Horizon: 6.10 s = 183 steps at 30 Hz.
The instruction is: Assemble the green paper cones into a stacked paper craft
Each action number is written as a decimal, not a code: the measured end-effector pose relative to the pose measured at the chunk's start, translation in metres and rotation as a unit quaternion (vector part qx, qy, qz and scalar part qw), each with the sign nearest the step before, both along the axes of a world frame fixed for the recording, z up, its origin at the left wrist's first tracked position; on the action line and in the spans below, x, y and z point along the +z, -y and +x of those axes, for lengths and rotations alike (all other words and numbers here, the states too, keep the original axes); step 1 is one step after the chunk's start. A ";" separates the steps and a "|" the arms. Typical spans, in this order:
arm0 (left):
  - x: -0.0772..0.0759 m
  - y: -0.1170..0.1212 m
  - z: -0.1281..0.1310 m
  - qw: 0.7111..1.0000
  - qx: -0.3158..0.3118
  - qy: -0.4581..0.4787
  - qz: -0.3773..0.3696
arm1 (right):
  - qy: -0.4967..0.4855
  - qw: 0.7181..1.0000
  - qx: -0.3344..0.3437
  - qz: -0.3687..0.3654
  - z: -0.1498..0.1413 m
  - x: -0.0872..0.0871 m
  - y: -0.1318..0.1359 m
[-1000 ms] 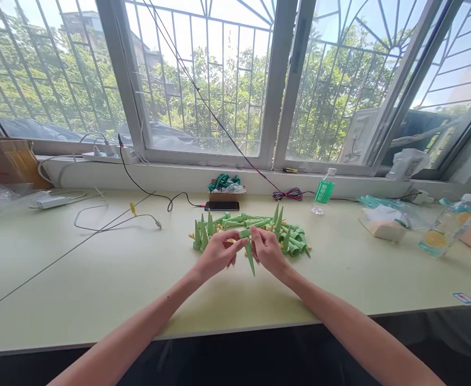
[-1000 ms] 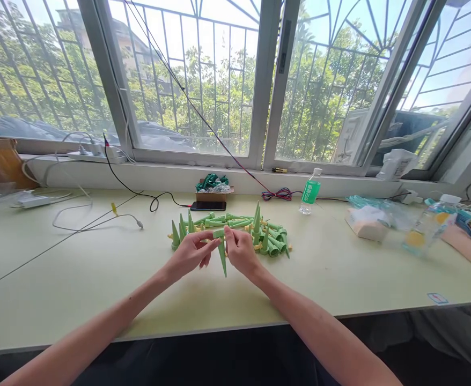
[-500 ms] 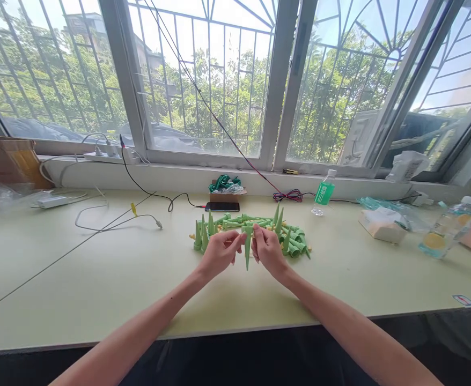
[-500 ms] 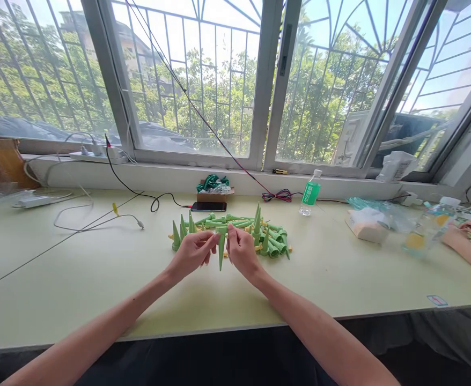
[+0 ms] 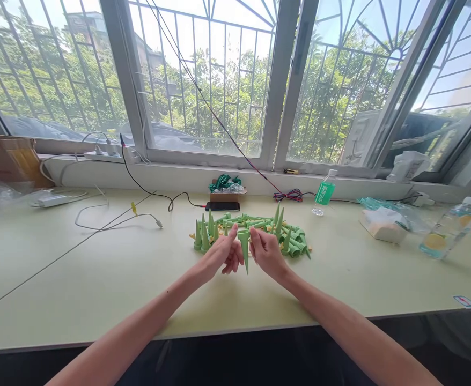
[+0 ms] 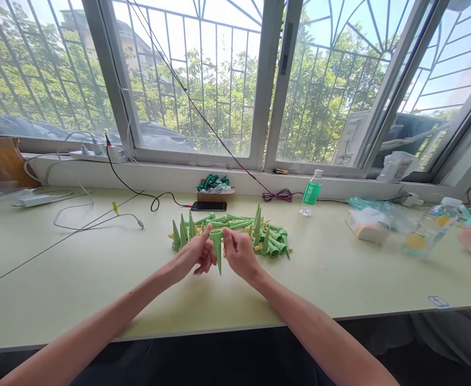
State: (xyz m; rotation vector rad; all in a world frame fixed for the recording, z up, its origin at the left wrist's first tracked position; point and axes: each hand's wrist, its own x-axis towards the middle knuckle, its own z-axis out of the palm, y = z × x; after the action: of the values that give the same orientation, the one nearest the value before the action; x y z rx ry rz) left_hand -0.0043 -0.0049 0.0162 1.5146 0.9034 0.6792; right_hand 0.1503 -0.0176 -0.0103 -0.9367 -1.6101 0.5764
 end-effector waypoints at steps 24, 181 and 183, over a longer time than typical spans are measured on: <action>-0.009 -0.004 -0.007 0.979 -0.145 0.073 -0.126 | 0.014 1.000 0.012 0.007 0.005 0.000 -0.003; -0.020 -0.002 0.001 0.873 0.075 -0.110 0.469 | 0.040 0.993 0.066 -0.085 0.003 -0.004 -0.007; -0.021 -0.002 0.001 0.873 0.075 -0.102 0.471 | 0.024 0.994 0.061 -0.090 0.003 -0.005 -0.008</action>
State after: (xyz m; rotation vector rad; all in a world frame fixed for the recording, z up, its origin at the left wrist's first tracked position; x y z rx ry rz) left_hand -0.0032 -0.0027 -0.0053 2.4322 0.8922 1.1949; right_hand 0.1531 -0.0098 -0.0153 -0.9953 -1.6880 0.7990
